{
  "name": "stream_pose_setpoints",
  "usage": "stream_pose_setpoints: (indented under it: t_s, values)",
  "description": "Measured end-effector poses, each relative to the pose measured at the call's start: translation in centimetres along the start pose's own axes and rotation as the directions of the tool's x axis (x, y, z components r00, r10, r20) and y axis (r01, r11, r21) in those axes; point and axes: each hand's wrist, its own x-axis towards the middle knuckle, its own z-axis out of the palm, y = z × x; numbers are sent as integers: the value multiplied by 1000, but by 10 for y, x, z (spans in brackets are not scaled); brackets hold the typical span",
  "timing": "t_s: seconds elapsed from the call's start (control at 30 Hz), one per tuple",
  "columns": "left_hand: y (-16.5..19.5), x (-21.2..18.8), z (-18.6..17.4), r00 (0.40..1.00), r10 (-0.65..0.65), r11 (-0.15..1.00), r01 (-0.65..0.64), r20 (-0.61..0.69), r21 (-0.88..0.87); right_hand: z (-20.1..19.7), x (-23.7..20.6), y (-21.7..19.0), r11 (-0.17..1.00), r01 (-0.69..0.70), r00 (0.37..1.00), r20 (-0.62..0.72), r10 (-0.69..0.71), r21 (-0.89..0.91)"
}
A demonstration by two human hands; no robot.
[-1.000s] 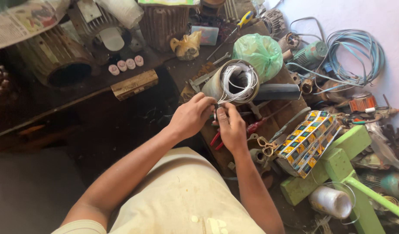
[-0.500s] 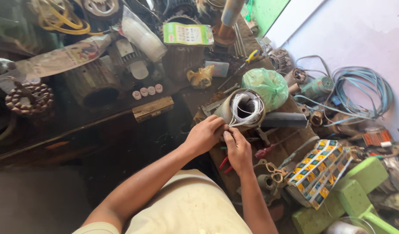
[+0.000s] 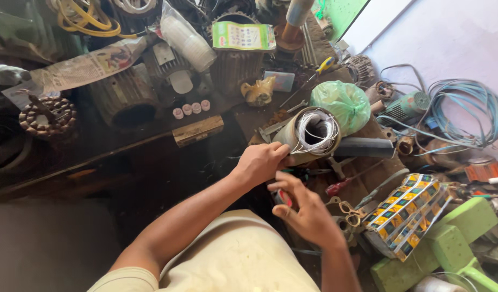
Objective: The person wraps electrical tape around a bundle of wires held in their hands. They repeatedly rotate the wire bundle and the tape roll to cover the exposed section. The task is performed at a workbench with various tools and parts visible in the background.
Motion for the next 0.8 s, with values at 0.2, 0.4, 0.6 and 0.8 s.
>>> stream_pose_setpoints:
  t_s: [0.2,0.4,0.6,0.8]
  values:
    - [-6,-6,-18,998,51,979,-58,-38,-195,58,-47,35,737,-306,922,-7,388,602]
    - [-37,-44,-51,952,-159,934,231,263,-274,66,-60,36,373,-159,794,-107,599,914]
    - [-55,-62,-61,936,-82,890,224,342,-398,64,-45,18,611,-291,763,-206,612,736]
    - [-72,-104,-69,943,-75,858,226,324,-461,81,-34,12,742,-320,838,-191,512,589]
